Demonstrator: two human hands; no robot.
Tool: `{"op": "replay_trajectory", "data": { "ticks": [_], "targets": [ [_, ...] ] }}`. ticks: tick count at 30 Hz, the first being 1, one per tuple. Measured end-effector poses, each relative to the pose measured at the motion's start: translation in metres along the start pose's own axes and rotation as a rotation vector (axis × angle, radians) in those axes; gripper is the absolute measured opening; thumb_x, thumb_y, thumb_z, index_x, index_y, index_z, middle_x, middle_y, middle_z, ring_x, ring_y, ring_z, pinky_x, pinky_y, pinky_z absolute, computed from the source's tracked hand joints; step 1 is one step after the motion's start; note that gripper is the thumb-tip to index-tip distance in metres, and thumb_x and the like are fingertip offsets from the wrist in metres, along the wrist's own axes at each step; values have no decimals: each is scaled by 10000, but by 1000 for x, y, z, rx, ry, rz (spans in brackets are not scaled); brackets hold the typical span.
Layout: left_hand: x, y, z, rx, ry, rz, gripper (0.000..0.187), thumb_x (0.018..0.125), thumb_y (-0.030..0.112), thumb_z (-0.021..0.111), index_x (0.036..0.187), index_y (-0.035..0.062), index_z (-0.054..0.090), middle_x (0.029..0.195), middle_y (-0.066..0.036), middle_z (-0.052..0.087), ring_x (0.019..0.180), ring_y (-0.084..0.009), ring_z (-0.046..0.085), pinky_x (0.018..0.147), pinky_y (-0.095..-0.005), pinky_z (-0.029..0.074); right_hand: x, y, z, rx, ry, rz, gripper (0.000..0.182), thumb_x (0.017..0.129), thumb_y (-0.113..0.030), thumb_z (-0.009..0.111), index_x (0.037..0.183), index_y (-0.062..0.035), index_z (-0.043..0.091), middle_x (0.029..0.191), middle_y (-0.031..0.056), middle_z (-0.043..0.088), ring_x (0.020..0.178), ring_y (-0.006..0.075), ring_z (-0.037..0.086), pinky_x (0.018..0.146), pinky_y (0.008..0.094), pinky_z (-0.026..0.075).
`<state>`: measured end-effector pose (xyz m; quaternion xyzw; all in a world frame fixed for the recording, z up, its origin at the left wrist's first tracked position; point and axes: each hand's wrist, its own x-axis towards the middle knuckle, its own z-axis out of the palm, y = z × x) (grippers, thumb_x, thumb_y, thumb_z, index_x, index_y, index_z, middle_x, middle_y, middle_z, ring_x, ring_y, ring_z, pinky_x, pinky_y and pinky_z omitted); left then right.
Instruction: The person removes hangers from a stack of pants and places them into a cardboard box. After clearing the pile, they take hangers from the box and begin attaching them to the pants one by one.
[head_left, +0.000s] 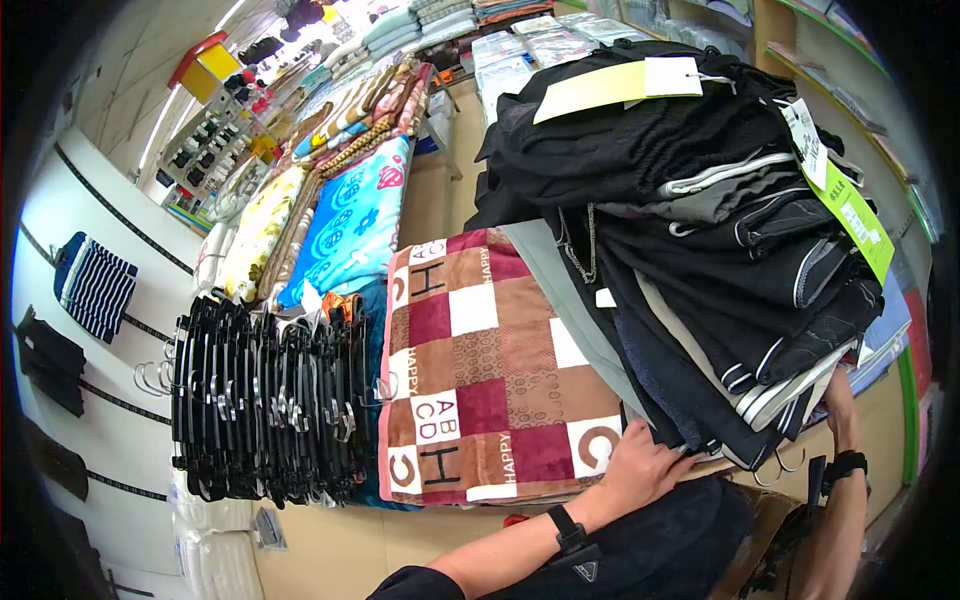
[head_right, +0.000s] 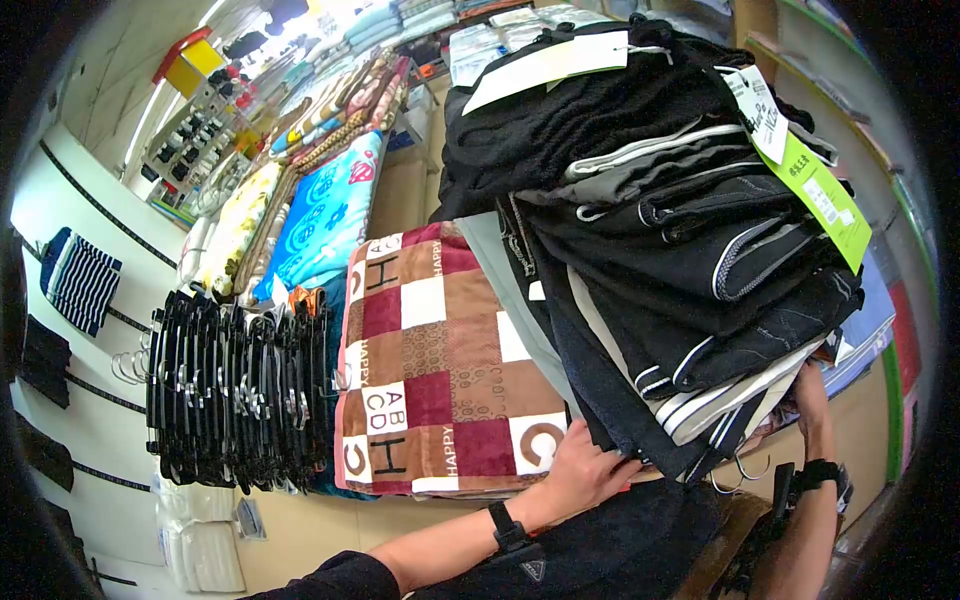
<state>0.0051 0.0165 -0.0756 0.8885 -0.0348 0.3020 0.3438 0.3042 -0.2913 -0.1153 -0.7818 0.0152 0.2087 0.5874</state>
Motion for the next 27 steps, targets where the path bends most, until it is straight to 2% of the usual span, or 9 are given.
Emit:
{"op": "replay_trajectory", "data": {
  "ticks": [6, 8, 10, 11, 17, 20, 22, 25, 27],
  "targets": [
    [1, -1, 1, -11, 32, 17, 145, 780, 147, 827, 808, 42, 730, 837, -113, 689, 834, -316, 639, 836, -436, 462, -11, -13, 6, -21, 9, 6, 474, 1060, -317, 442, 1374, 10, 581, 1223, 114, 708, 994, 203, 701, 839, 348, 563],
    [3, -2, 1, -9, 33, 23, 147, 779, 148, 827, 813, 42, 732, 846, -115, 692, 841, -318, 641, 838, -437, 461, -24, -29, 15, 15, 4, 103, 465, 1059, -305, 454, 1352, 28, 594, 1223, 120, 707, 999, 209, 699, 860, 347, 560],
    [3, -3, 0, 25, 46, 70, 130, 824, 159, 804, 836, 55, 728, 698, -81, 623, 770, -273, 594, 778, -394, 432, 1, 10, -2, 72, -9, 33, 455, 1059, -295, 460, 1335, 37, 604, 1220, 123, 708, 1011, 211, 697, 877, 348, 556],
    [4, -3, 0, 24, 44, 69, 130, 824, 159, 804, 836, 55, 728, 698, -81, 623, 770, -273, 594, 778, -394, 432, 1, 9, 1, 130, -22, -39, 446, 1059, -286, 467, 1317, 46, 614, 1217, 126, 709, 1022, 214, 694, 893, 348, 551],
    [2, -8, 3, 20, 36, 80, 138, 821, 176, 808, 829, 60, 735, 659, -64, 595, 748, -270, 569, 784, -403, 413, 8, 22, -5, 152, 6, -35, 418, 1065, -244, 473, 1285, 75, 629, 1218, 136, 707, 1043, 212, 683, 929, 343, 527],
    [-1, -8, 5, 20, 28, 65, 134, 819, 178, 807, 824, 64, 737, 658, -65, 588, 753, -271, 571, 800, -406, 413, 10, 25, 1, 135, 97, -45, 369, 1042, -197, 480, 1289, 36, 624, 1121, 101, 725, 938, 187, 699, 842, 324, 555],
    [-3, -7, 5, 18, 0, 21, 165, 782, 164, 827, 839, 37, 737, 854, -112, 692, 861, -313, 624, 839, -450, 428, 12, 28, 3, 218, 109, -98, 380, 1054, -216, 483, 1299, 40, 620, 1147, 111, 723, 977, 194, 695, 893, 333, 551],
    [0, -5, 4, 25, 29, 28, 180, 784, 194, 829, 829, 42, 744, 846, -115, 686, 849, -309, 618, 814, -441, 419, 8, 24, 3, 248, 89, -59, 433, 1074, -291, 486, 1297, 51, 632, 1223, 106, 707, 1054, 201, 678, 946, 321, 511],
    [-5, -12, 8, 23, 5, 33, 182, 789, 208, 827, 827, 47, 750, 841, -120, 681, 840, -315, 608, 798, -437, 412, 2, 20, 6, 252, 113, -69, 442, 1081, -320, 484, 1276, 46, 637, 1213, 105, 707, 1050, 201, 677, 941, 325, 512]
  ]
}}
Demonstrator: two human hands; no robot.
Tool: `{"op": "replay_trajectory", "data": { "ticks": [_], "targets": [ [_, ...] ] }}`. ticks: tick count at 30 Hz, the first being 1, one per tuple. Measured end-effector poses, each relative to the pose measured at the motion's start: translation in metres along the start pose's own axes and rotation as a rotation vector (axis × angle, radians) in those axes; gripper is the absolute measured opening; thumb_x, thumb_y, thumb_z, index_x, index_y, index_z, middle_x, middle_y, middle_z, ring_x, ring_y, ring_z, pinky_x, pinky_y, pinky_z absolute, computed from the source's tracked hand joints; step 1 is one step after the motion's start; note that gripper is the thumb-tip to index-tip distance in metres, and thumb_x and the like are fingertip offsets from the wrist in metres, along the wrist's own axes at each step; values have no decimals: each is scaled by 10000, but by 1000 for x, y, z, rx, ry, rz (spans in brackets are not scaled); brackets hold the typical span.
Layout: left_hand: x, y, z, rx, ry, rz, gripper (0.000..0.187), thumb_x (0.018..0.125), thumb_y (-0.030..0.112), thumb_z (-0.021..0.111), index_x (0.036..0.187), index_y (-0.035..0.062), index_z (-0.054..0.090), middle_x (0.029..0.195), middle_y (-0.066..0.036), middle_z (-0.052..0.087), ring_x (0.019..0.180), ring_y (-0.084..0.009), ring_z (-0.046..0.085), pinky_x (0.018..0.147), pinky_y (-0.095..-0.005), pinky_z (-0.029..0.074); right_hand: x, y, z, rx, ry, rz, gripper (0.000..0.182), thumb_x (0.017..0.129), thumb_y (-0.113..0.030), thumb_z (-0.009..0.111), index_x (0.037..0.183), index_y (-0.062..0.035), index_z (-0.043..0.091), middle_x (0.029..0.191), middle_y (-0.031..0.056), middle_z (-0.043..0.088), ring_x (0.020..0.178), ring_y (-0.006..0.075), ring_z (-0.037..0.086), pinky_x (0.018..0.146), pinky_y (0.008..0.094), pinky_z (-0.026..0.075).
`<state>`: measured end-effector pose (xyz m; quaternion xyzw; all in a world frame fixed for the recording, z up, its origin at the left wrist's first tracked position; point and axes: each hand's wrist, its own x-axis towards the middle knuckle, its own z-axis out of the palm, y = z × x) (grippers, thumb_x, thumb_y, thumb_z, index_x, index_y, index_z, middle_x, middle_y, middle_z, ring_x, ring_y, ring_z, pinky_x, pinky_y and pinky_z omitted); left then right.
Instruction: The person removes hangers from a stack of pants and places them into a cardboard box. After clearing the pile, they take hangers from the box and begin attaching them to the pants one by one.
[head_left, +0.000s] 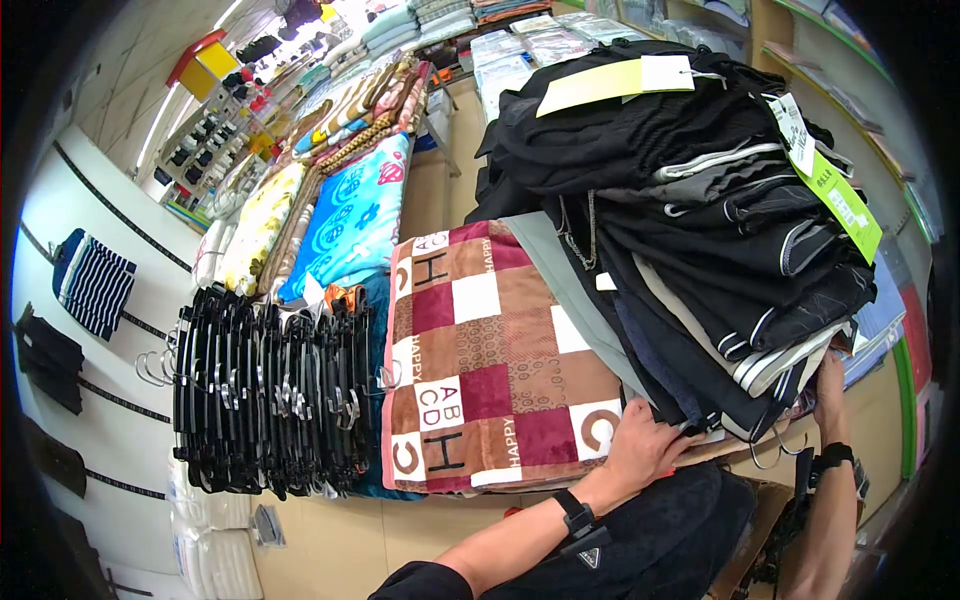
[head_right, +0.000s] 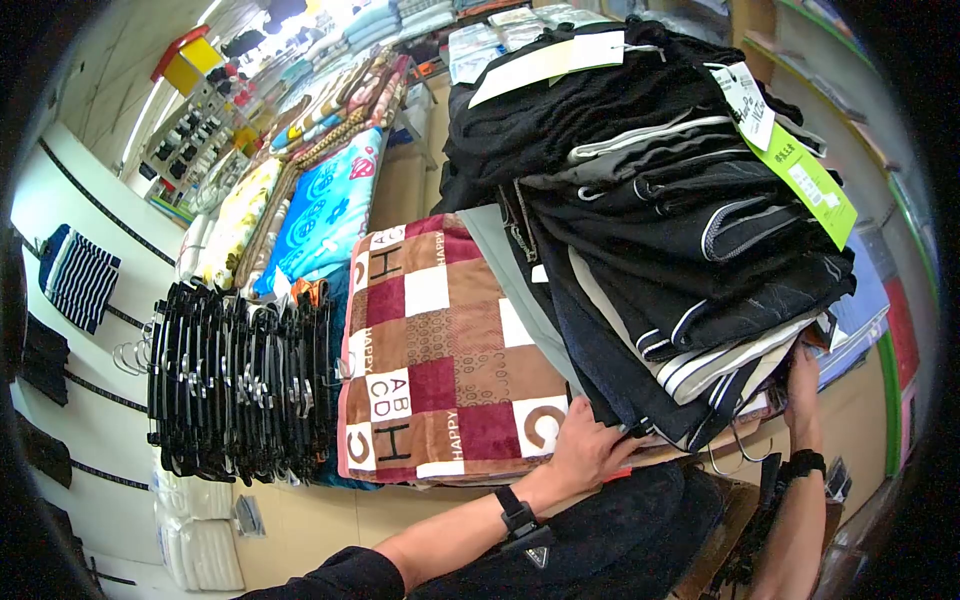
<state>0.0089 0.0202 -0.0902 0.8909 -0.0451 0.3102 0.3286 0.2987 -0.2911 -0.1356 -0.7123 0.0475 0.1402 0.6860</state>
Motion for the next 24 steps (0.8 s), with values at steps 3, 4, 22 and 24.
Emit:
{"op": "replay_trajectory", "data": {
  "ticks": [3, 4, 22, 24],
  "targets": [
    [3, 2, -4, -1, -9, 4, 185, 802, 228, 821, 831, 56, 760, 833, -129, 672, 824, -328, 587, 772, -430, 399, -13, -11, 8, 56, -17, -20, 460, 1078, -364, 500, 1227, 45, 649, 1184, 98, 704, 1039, 185, 667, 935, 330, 511],
    [5, 4, -7, 0, 7, 6, 184, 810, 233, 817, 837, 59, 764, 830, -133, 668, 819, -335, 578, 761, -428, 393, -16, -13, 8, 58, -13, -22, 460, 1078, -364, 500, 1227, 45, 649, 1184, 98, 704, 1039, 185, 667, 935, 330, 511],
    [7, 10, -12, -81, -20, 154, 492, 842, 432, 778, 1204, 102, 731, 731, -35, 667, 665, -227, 620, 827, -428, 381, -115, -48, 10, 138, 170, 110, 445, 962, -537, 652, 1157, -137, 655, 817, -30, 642, 606, 54, 533, 508, 200, 420],
    [1, 7, -10, -25, -26, 103, 566, 808, 492, 799, 1186, 77, 730, 736, -46, 677, 683, -245, 634, 822, -438, 383, -122, -24, -27, 116, 91, 200, 625, 926, -594, 686, 1214, -43, 616, 878, 61, 652, 757, 138, 627, 670, 292, 541]
  ]
}}
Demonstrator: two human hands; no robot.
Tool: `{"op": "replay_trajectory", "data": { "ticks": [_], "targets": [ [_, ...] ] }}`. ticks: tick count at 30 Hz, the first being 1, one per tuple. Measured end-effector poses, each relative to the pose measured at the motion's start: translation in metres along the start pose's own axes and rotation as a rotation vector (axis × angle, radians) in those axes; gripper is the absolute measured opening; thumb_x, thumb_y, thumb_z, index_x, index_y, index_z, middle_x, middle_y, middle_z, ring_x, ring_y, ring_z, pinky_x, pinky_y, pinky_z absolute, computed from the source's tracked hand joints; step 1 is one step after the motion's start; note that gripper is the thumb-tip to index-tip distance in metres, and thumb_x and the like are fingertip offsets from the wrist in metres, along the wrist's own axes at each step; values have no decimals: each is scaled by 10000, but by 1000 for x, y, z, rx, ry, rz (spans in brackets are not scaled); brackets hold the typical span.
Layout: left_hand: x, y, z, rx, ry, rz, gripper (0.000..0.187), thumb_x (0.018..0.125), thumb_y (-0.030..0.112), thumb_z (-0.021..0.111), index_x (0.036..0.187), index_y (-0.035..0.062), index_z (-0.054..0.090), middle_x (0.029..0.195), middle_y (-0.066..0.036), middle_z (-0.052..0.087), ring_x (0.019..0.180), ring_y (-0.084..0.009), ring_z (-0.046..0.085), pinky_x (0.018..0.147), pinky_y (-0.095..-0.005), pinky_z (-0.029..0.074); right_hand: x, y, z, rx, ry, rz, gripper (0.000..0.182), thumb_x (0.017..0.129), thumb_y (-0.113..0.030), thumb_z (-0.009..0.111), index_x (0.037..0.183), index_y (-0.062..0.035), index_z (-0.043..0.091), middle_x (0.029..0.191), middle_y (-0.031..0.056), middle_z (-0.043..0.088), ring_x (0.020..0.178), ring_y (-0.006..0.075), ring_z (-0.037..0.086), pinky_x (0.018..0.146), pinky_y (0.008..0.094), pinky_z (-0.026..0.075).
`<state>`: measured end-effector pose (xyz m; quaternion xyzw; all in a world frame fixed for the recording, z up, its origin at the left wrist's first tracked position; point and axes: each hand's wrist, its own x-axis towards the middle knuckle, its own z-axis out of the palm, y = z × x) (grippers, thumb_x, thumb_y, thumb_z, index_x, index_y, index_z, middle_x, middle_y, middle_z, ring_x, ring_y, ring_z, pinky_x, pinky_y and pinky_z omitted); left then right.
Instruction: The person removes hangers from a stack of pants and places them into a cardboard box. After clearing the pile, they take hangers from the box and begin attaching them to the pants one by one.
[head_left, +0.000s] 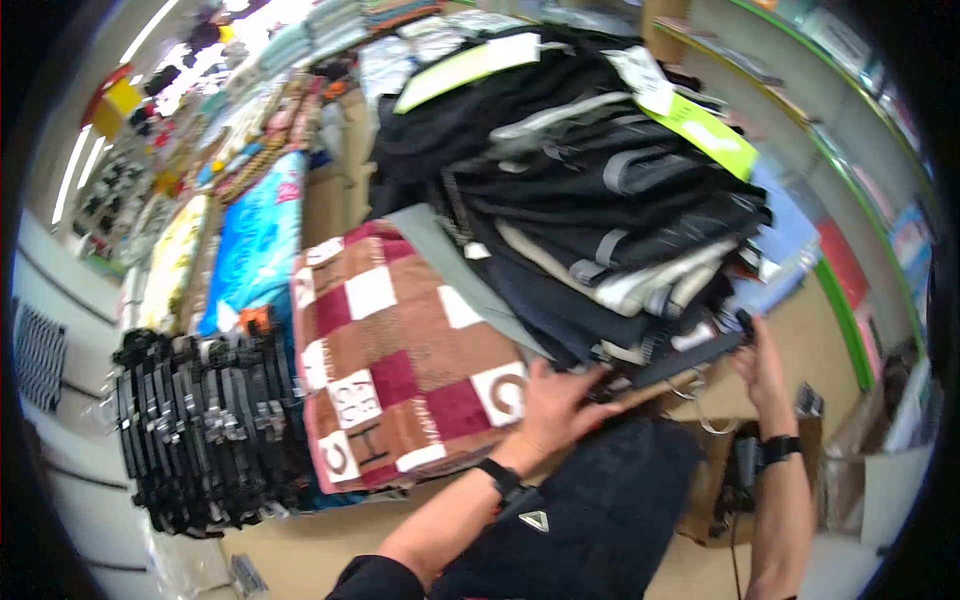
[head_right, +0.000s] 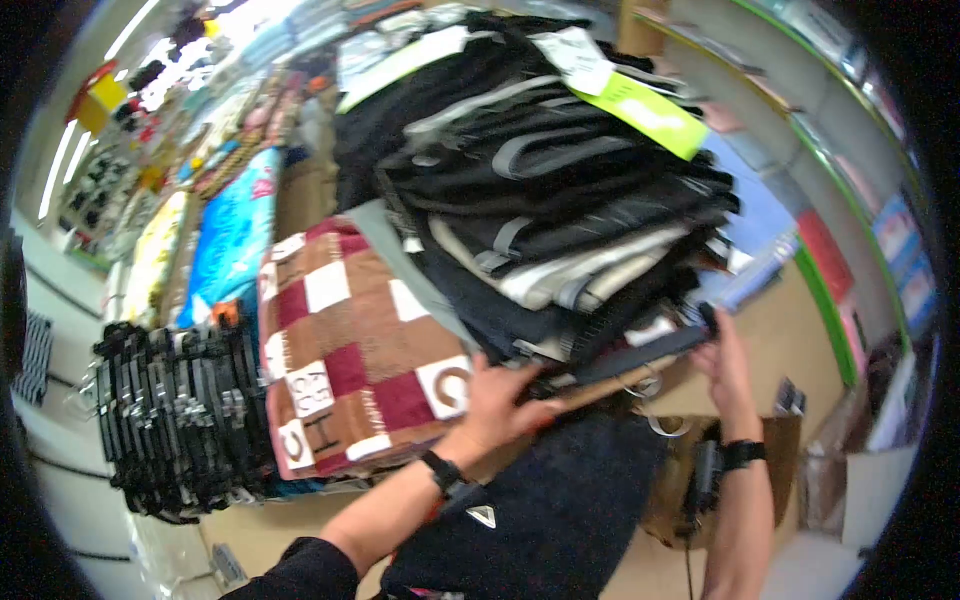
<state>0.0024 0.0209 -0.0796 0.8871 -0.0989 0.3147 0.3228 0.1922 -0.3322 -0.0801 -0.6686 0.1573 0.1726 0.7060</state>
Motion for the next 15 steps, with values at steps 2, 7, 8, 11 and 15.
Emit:
{"op": "replay_trajectory", "data": {
  "ticks": [2, 7, 8, 11, 15],
  "targets": [
    [-3, -2, 6, 56, -20, -21, 638, 767, 540, 821, 1160, 47, 728, 730, -55, 675, 705, -266, 640, 820, -446, 385, -24, 6, -1, 151, 80, 103, 986, 885, -642, 720, 1402, 140, 415, 1286, 264, 550, 1048, 310, 620, 925, 410, 571],
    [-7, -3, 11, 150, 17, 8, 797, 697, 626, 833, 1225, 45, 694, 816, -74, 679, 749, -279, 636, 829, -444, 380, -81, 31, -25, 472, 47, 50, 427, 1045, -457, 592, 1073, -31, 584, 938, 120, 661, 799, 193, 643, 735, 300, 575],
    [3, 7, 5, 142, 6, 38, 722, 726, 587, 841, 1217, 74, 711, 833, -54, 686, 756, -259, 630, 835, -427, 374, -94, 36, -30, 544, 93, 60, 359, 1057, -423, 585, 990, -70, 591, 860, 81, 655, 720, 167, 628, 673, 283, 566],
    [3, 12, 12, 246, -29, 23, 460, 807, 419, 836, 1172, 153, 752, 978, -27, 739, 764, -213, 615, 844, -403, 378, -114, 84, -69, 775, 179, 35, 353, 997, -374, 699, 873, -81, 545, 870, 107, 650, 701, 193, 617, 635, 284, 562],
    [0, 9, 14, 336, -45, 60, 355, 822, 310, 828, 1145, 178, 758, 1138, -11, 757, 811, -233, 620, 915, -418, 396, -150, 145, -108, 962, 402, 97, 332, 974, -362, 725, 954, -59, 591, 899, 125, 659, 737, 232, 633, 652, 310, 578]
  ]
}}
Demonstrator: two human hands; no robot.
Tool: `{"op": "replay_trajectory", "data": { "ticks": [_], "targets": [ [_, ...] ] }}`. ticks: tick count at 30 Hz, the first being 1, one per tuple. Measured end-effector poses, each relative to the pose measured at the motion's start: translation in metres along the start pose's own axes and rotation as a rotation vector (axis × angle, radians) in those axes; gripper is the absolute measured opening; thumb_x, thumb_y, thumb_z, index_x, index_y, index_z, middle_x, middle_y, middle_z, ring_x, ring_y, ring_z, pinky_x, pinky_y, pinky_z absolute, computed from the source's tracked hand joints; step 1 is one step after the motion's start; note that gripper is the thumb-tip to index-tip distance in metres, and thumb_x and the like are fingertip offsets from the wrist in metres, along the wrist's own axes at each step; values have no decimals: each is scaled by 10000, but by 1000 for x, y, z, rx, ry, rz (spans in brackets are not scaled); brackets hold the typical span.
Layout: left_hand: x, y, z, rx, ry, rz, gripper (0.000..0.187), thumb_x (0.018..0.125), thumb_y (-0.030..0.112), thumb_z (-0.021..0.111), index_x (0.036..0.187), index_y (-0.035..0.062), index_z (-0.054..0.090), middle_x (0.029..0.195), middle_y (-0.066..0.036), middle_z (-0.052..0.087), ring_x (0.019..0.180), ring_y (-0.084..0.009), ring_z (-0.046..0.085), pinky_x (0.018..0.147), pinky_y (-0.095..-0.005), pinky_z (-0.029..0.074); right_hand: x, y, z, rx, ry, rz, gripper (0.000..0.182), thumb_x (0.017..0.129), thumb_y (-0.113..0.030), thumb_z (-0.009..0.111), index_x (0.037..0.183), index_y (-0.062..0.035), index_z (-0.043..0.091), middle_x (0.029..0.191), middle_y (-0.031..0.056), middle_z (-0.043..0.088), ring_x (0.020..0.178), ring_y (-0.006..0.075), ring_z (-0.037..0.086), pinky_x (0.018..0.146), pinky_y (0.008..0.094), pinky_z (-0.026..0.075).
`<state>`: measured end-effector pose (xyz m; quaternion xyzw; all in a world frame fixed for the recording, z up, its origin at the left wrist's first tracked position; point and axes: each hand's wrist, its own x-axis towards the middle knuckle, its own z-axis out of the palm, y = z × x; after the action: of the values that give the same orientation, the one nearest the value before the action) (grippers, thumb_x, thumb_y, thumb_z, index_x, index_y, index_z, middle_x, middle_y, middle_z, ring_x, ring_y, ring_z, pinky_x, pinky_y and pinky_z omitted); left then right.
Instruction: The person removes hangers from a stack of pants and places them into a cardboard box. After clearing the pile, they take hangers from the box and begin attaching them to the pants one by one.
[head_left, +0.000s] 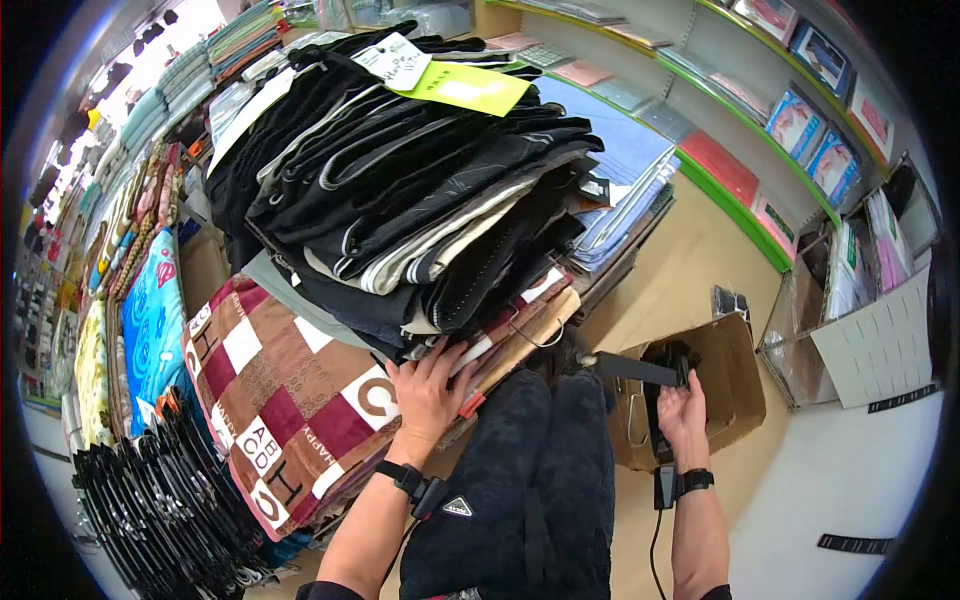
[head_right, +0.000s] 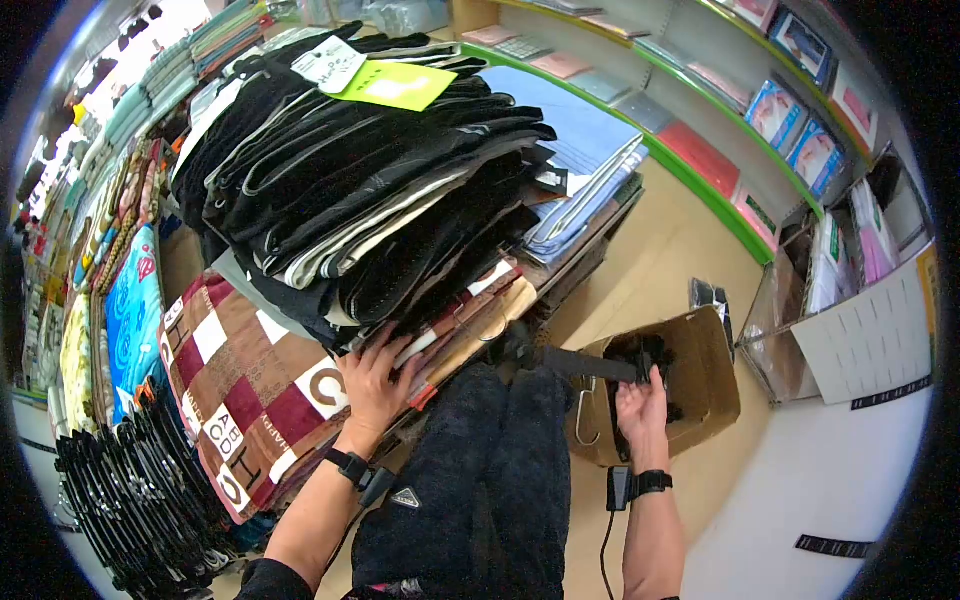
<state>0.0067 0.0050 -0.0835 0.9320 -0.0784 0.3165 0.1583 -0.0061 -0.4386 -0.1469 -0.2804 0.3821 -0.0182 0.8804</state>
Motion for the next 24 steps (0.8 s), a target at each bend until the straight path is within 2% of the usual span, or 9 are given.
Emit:
{"op": "replay_trajectory", "data": {
  "ticks": [8, 11, 12, 13, 17, 18, 19, 22, 24],
  "targets": [
    [7, 9, -5, -62, -61, -44, 220, 918, 162, 703, 1131, 144, 759, 1191, -58, 744, 1054, -298, 638, 923, -406, 403, 18, 14, -162, 561, 366, -158, 450, 1093, -399, 469, 1133, 26, 609, 1034, 164, 704, 963, 269, 714, 850, 370, 644],
    [4, 6, -1, -39, -54, -32, 233, 925, 144, 671, 1145, 146, 746, 1199, -42, 744, 1037, -281, 648, 1030, -459, 368, 19, 26, -187, 679, 329, -151, 438, 1065, -365, 517, 1156, 58, 584, 1077, 194, 709, 991, 298, 718, 888, 394, 639],
    [3, 5, 1, -70, -74, -61, 232, 921, 92, 645, 1127, 128, 748, 1197, -58, 743, 1079, -294, 642, 1044, -468, 363, 32, 36, -199, 388, 404, -213, 576, 1098, -452, 410, 1335, 65, 500, 1261, 255, 656, 1098, 330, 690, 971, 413, 609],
    [3, 4, 1, -75, -83, -44, 232, 921, 92, 645, 1127, 128, 748, 1197, -58, 743, 1079, -294, 642, 1044, -468, 363, 13, 37, -166, 207, 508, -94, 614, 1076, -457, 458, 1439, 37, 416, 1326, 265, 625, 1073, 349, 690, 972, 436, 593],
    [9, 11, 0, -42, -52, -35, 235, 895, 41, 653, 1096, 108, 756, 1217, -65, 739, 1094, -303, 652, 1018, -447, 388, 49, 61, -164, -990, 357, -210, 583, 1036, -485, 529, 1097, 72, 691, 1053, 233, 739, 969, 312, 710, 842, 414, 540],
    [10, 11, -1, -39, -53, -25, 251, 886, 27, 651, 1099, 110, 756, 1225, -67, 737, 1101, -306, 655, 1005, -439, 400, 32, 61, -136, -1301, 368, -328, 654, 1037, -525, 501, 937, 80, 728, 932, 253, 737, 952, 371, 705, 841, 430, 516],
    [11, 10, -2, -35, -52, -15, 267, 878, 13, 649, 1101, 112, 756, 1233, -69, 735, 1109, -309, 658, 992, -430, 412, 25, 64, -123, -1438, 328, -320, 710, 1039, -594, 414, 1087, 46, 719, 1045, 310, 706, 1056, 445, 671, 925, 463, 501],
    [14, 5, -3, -49, -107, 1, 285, 864, -1, 656, 1114, 100, 749, 1239, -79, 731, 1148, -325, 651, 1027, -445, 421, -13, 66, -78, -1566, 298, -103, 804, 1019, -684, 328, 1215, 14, 675, 1207, 315, 669, 1256, 462, 574, 1054, 480, 440],
    [14, 2, -9, -44, -192, -8, 275, 872, 16, 669, 1127, 87, 743, 1260, -93, 720, 1168, -339, 644, 1063, -471, 417, -24, 58, -79, -1628, 189, -127, 779, 1018, -676, 345, 1249, -3, 661, 1207, 315, 669, 1236, 470, 584, 1042, 486, 450]
  ]
}}
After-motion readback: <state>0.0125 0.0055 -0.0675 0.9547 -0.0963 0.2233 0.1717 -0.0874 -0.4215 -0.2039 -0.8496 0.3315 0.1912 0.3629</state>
